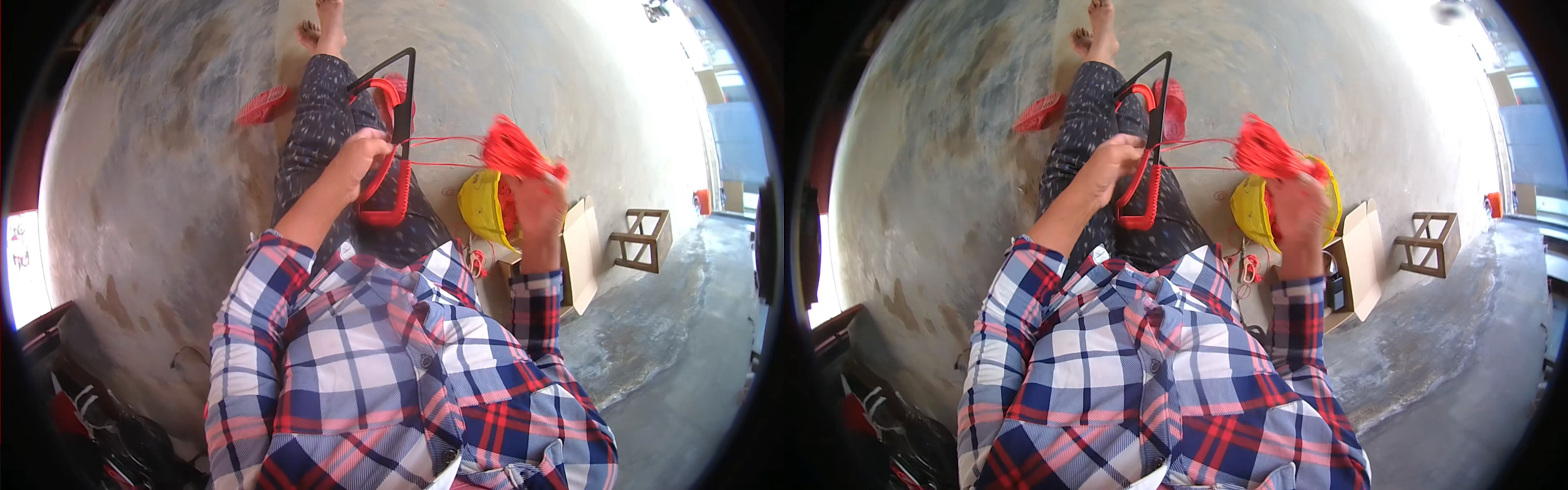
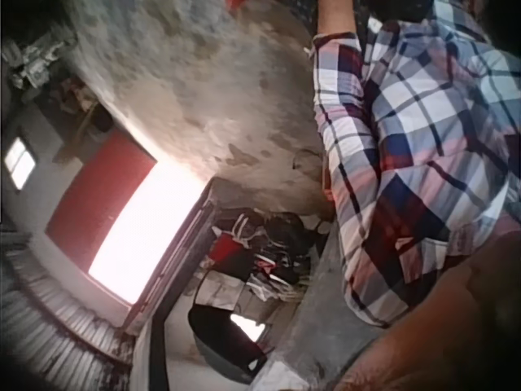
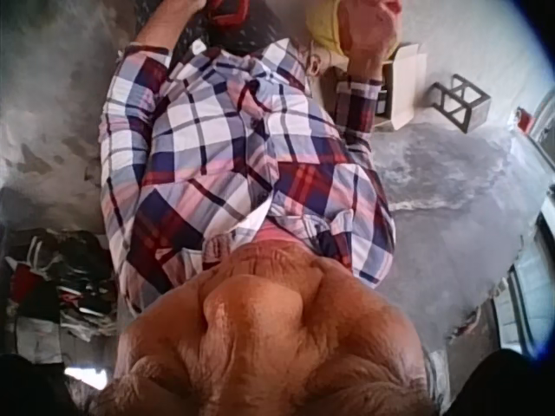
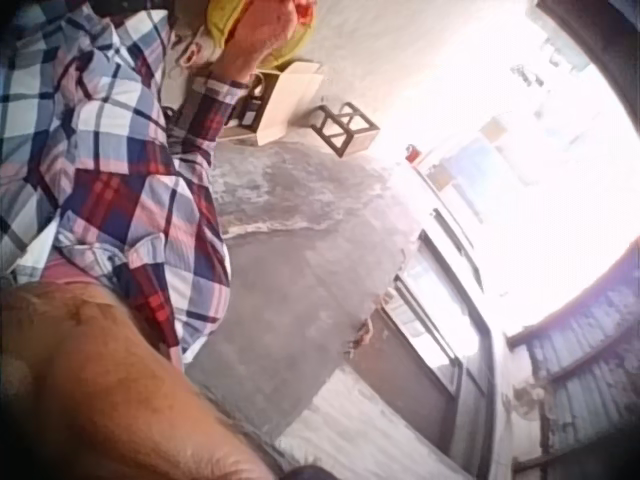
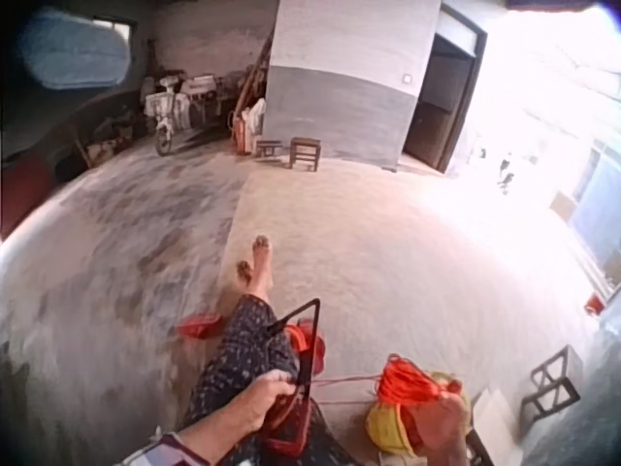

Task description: Tying red cord or netting around a square plastic frame.

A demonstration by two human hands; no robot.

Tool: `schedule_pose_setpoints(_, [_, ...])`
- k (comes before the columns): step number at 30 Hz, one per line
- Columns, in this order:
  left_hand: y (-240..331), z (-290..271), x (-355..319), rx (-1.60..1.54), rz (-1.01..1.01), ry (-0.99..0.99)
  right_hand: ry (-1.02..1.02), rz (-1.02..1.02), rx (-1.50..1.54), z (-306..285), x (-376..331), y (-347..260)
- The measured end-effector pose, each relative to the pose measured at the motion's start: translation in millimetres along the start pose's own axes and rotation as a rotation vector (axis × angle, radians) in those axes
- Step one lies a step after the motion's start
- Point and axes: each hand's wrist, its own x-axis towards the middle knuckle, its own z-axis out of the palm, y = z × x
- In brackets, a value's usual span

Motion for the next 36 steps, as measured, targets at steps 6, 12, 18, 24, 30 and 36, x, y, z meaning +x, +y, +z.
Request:
schedule_pose_setpoints(6, [-17.7,20.1,-3.2,-0.105,-0.031,-0.026,0.020,-0.209,0.143,-55.3,-27.9,-97.7])
schedule_pose_setpoints(12, [-20.1,16.6,-4.8,-0.004,0.001,-0.062,0.225,-0.107,-0.354,-11.1,-10.0,-18.3])
schedule_pose_setpoints(18, [-21.6,20.9,-9.7,-0.057,0.013,-0.076,-0.169,0.311,-0.619,47.9,-1.6,94.3])
schedule_pose_setpoints(24, [-27.8,16.0,-3.4,-0.124,0.041,-0.047,-0.190,0.323,-0.764,77.3,-6.6,59.4])
schedule_pose_setpoints(30, [-19.5,21.9,3.7,-0.114,-0.059,0.007,-0.192,0.257,-0.448,112.0,-52.8,16.5])
schedule_pose_setpoints(36, [-16.7,22.2,1.3,-0.086,-0.084,0.062,-0.231,0.279,-0.313,125.1,-65.1,13.1])
